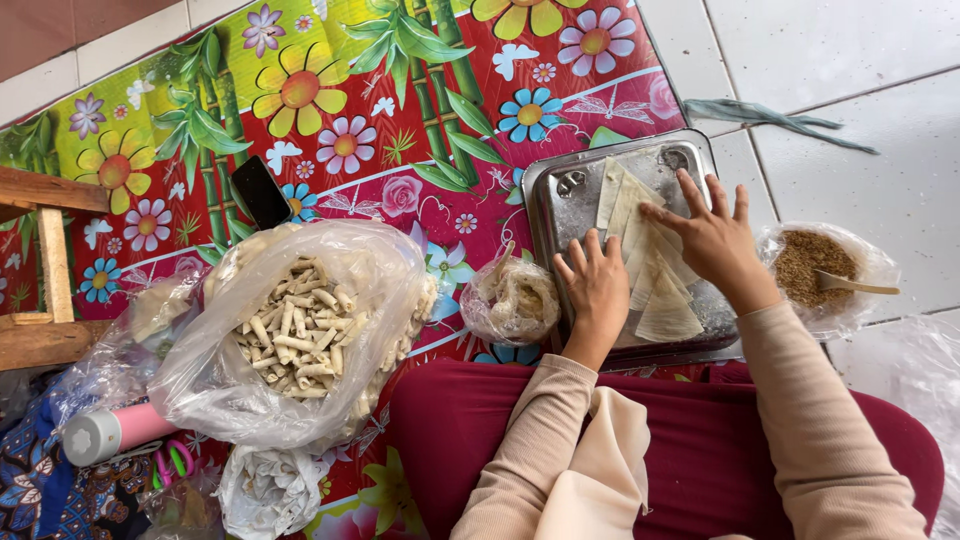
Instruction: The person prepares spring rolls by placing a portion of filling onto a wrapper with a wooden spoon, folding the wrapper around the filling, and rolling it into a cylinder.
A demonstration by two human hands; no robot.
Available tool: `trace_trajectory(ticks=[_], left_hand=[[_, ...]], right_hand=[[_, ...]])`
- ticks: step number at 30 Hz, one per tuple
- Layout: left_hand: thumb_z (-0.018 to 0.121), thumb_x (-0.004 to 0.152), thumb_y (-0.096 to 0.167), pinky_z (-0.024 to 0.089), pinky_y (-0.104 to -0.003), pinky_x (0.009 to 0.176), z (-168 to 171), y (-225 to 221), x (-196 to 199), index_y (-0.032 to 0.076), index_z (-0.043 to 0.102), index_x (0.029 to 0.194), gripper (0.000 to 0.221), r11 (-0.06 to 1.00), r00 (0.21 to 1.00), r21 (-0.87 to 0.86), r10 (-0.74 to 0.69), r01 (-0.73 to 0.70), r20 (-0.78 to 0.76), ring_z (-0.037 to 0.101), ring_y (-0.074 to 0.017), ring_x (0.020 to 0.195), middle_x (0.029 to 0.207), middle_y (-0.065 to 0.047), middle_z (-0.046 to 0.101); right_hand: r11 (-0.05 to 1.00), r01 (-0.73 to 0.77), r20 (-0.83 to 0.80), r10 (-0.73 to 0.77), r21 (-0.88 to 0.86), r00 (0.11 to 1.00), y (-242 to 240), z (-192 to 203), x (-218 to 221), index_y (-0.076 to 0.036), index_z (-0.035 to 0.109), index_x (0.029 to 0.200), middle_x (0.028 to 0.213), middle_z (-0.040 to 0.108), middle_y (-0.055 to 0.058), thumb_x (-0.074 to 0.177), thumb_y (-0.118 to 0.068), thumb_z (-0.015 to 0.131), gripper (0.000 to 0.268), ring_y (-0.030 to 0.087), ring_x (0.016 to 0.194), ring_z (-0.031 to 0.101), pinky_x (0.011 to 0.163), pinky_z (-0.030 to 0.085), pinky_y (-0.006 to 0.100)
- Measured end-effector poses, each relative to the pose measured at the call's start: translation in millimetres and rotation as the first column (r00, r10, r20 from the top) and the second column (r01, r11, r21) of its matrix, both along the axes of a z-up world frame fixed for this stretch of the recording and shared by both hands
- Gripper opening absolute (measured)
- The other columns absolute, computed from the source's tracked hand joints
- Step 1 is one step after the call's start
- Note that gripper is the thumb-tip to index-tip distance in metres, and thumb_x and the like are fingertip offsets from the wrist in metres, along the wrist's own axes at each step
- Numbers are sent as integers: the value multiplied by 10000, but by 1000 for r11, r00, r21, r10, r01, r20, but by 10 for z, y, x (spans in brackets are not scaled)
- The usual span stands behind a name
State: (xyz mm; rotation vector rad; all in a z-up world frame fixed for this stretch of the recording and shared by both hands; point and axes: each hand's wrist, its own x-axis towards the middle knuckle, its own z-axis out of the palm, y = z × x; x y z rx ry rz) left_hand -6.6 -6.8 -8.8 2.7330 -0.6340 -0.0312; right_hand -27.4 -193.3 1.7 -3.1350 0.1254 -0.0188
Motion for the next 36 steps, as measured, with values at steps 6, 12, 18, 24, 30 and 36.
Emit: trace_trajectory(ticks=[6, 12, 18, 24, 30, 36], left_hand=[[679, 888, 147, 255, -639, 1108, -42, 15, -9, 104, 621, 1273, 392, 1000, 1000, -10, 4, -4, 23, 436, -371, 1323, 1411, -162, 500], [692, 903, 193, 235, -663, 1122, -80, 0, -11, 115, 619, 1290, 401, 999, 1000, -43, 28, -29, -12, 412, -379, 1356, 1426, -149, 491], [698, 890, 195, 224, -670, 1123, -72, 42, -43, 112, 615, 1301, 427, 997, 1000, -69, 19, -19, -2, 400, -381, 1359, 1429, -149, 489], [681, 908, 113, 226, -643, 1144, -59, 31, -90, 120, 632, 1282, 378, 1000, 999, -16, 23, -22, 39, 401, -351, 1379, 1417, -139, 504], [679, 864, 51, 212, -640, 1138, -12, 43, -103, 144, 693, 1243, 390, 994, 995, -103, -35, 44, 92, 423, -329, 1351, 1349, -127, 544], [686, 934, 139, 213, -597, 1147, 22, 31, -211, 142, 705, 1134, 201, 983, 998, -176, -55, 56, 10, 483, -271, 1291, 1214, -69, 636]], right_hand=[[905, 29, 80, -69, 425, 994, -38, -81, -12, -473, 439, 1525, 1726, 213, 118, 825, 95, 446, 901, 452, 1510, 243, 1225, 227, 634], [987, 89, -265, -52, 132, 963, 125, -96, -364, -500, 401, 1492, 1698, 92, 76, 894, -85, 570, 748, 437, 1532, 95, 1164, 36, 692], [978, 137, 16, -141, 159, 990, 71, -214, -249, -442, 433, 1491, 1741, 111, 112, 901, -73, 577, 711, 467, 1560, 110, 1201, 18, 704], [988, 96, -288, -58, 120, 956, 112, 11, -339, -579, 504, 1439, 1769, 99, 19, 809, 118, 508, 939, 383, 1604, 84, 1214, 74, 673], [936, 141, -78, -122, 323, 989, 100, -81, -282, -325, 537, 1429, 1662, 128, 166, 818, -145, 662, 649, 458, 1485, 105, 1141, 96, 688], [694, 121, -8, -163, 710, 987, -33, 70, -419, -248, 586, 1441, 1718, 237, 76, 700, 196, 405, 883, 342, 1536, 201, 1268, 201, 484]])
